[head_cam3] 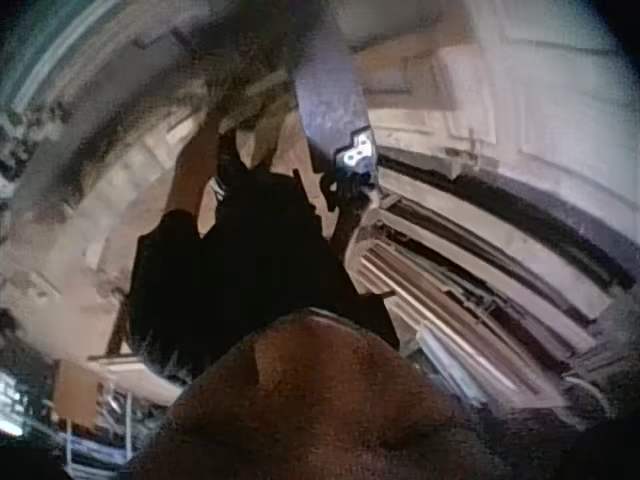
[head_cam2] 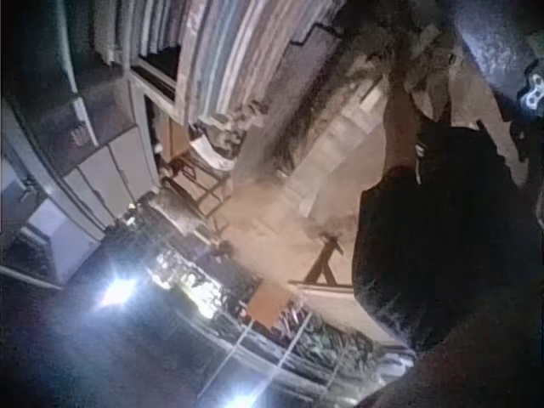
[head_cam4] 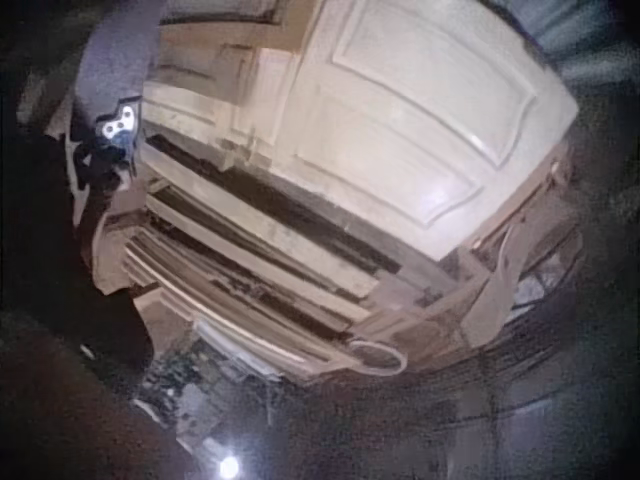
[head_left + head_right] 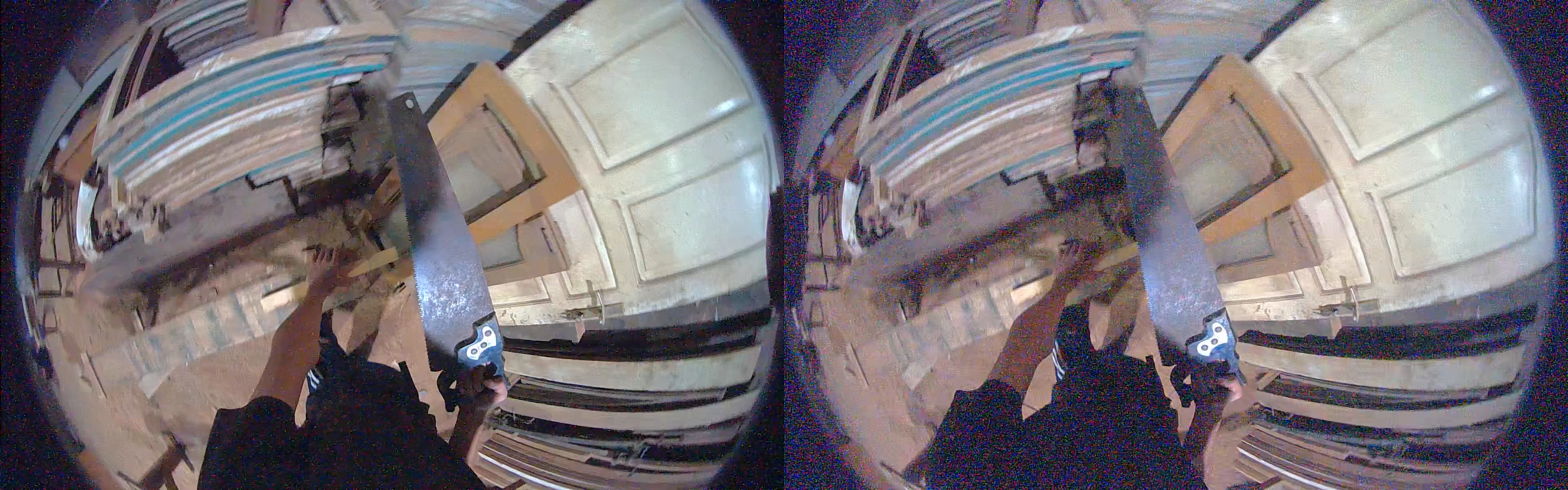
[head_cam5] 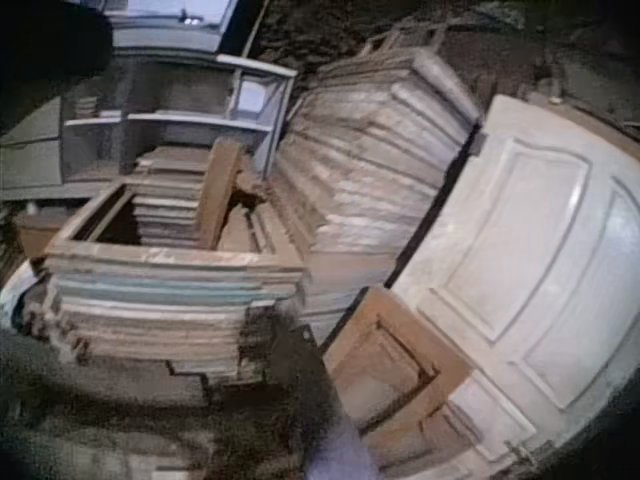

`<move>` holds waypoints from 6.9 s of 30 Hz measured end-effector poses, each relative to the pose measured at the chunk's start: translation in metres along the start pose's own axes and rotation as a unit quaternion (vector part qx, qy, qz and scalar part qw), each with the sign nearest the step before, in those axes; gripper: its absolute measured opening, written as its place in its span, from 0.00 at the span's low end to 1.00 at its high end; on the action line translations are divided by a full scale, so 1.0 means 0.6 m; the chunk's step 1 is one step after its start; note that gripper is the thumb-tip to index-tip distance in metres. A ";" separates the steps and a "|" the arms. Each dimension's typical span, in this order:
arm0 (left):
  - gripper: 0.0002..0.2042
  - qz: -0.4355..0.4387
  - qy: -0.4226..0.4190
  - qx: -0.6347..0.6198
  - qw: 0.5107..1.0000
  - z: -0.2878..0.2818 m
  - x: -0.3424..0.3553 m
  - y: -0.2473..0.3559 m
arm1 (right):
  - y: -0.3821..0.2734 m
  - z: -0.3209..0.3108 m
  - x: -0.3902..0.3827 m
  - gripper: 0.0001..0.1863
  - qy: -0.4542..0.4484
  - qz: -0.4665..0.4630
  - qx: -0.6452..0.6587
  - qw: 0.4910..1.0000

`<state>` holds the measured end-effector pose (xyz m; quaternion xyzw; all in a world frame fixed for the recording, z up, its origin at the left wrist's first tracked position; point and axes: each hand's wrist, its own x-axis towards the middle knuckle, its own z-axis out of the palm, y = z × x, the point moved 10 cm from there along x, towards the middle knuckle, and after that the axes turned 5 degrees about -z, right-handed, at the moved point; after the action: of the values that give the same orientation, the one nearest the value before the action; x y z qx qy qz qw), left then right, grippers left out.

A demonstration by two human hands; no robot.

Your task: The person saws a piece of wood using a hand saw while holding it against a workbench and a door frame.

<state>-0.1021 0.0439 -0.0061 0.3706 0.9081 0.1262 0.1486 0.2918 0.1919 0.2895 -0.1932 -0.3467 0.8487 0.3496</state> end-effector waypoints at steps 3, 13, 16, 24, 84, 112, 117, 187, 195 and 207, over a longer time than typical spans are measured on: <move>0.51 -0.008 -0.086 -0.003 0.996 0.000 -0.002 0.086 | -0.053 -0.008 0.004 0.22 -0.020 -0.065 0.047 0.997; 0.54 -0.027 -0.040 0.027 0.998 -0.003 -0.002 0.027 | -0.116 0.024 -0.034 0.14 0.073 -0.083 0.118 0.987; 0.55 -0.023 -0.027 0.008 0.999 0.022 0.000 -0.017 | -0.122 0.036 -0.039 0.12 0.087 -0.102 0.130 0.982; 0.48 -0.001 0.033 0.043 0.999 0.041 -0.020 0.002 | -0.123 0.029 -0.062 0.12 0.197 -0.098 0.059 0.974; 0.54 0.000 -0.094 0.042 0.995 -0.016 -0.012 0.024 | 0.073 0.090 -0.012 0.34 -0.080 0.076 -0.644 0.757; 0.51 -0.027 -0.032 0.006 0.999 -0.015 -0.007 0.024 | 0.010 0.177 -0.029 0.35 -0.081 0.127 -0.559 0.816; 0.49 -0.069 -0.061 0.026 0.995 -0.014 -0.012 0.008 | 0.018 0.178 -0.026 0.35 -0.092 0.149 -0.548 0.818; 0.58 -0.020 -0.084 0.072 0.994 0.002 -0.020 0.004 | 0.104 0.257 0.136 0.39 -0.109 0.185 -0.523 0.825; 0.37 0.086 0.065 0.093 0.990 -0.063 -0.027 0.041 | 0.068 0.207 0.044 0.45 -0.111 0.258 -0.577 0.767; 0.36 0.100 0.022 0.075 0.992 -0.058 -0.015 0.072 | 0.123 0.173 0.085 0.50 -0.159 0.111 -0.596 0.779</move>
<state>-0.0811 0.0629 0.0421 0.4667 0.8765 0.0802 0.0870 0.1639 0.1442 0.3027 -0.2623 -0.8105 0.5237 0.0081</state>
